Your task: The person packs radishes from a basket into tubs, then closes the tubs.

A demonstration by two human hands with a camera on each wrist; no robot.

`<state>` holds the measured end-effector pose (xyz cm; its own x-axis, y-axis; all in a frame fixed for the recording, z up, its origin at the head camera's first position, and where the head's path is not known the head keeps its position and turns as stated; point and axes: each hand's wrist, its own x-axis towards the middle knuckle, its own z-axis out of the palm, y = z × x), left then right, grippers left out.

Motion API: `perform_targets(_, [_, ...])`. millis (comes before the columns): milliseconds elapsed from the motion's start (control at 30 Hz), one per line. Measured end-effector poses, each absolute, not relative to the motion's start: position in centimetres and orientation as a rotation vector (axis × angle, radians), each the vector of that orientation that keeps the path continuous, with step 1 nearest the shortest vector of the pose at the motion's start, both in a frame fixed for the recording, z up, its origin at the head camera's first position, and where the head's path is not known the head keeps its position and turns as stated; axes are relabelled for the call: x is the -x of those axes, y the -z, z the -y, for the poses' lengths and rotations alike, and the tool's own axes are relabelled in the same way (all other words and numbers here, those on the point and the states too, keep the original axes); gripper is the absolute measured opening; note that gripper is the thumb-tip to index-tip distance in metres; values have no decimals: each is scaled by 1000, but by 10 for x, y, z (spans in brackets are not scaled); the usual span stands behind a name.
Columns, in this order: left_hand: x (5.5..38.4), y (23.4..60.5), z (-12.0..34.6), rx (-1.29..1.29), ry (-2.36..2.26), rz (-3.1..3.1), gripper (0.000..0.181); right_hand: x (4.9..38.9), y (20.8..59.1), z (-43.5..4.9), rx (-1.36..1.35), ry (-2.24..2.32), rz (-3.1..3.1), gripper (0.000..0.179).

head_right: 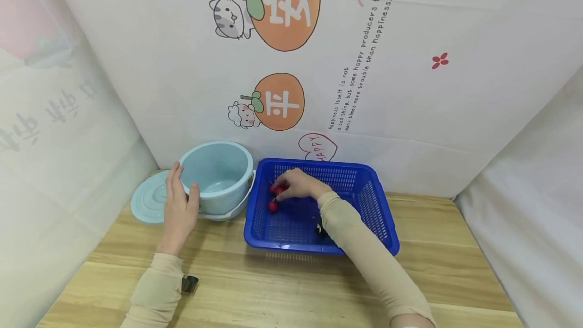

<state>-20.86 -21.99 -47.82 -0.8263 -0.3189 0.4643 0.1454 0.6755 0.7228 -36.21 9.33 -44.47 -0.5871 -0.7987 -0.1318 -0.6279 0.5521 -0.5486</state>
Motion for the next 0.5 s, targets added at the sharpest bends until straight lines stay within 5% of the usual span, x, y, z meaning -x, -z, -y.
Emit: perform_targets(500, [209, 482, 220, -126, 1044, 2301, 66, 370, 400, -133, 864, 1557, -2181, 46])
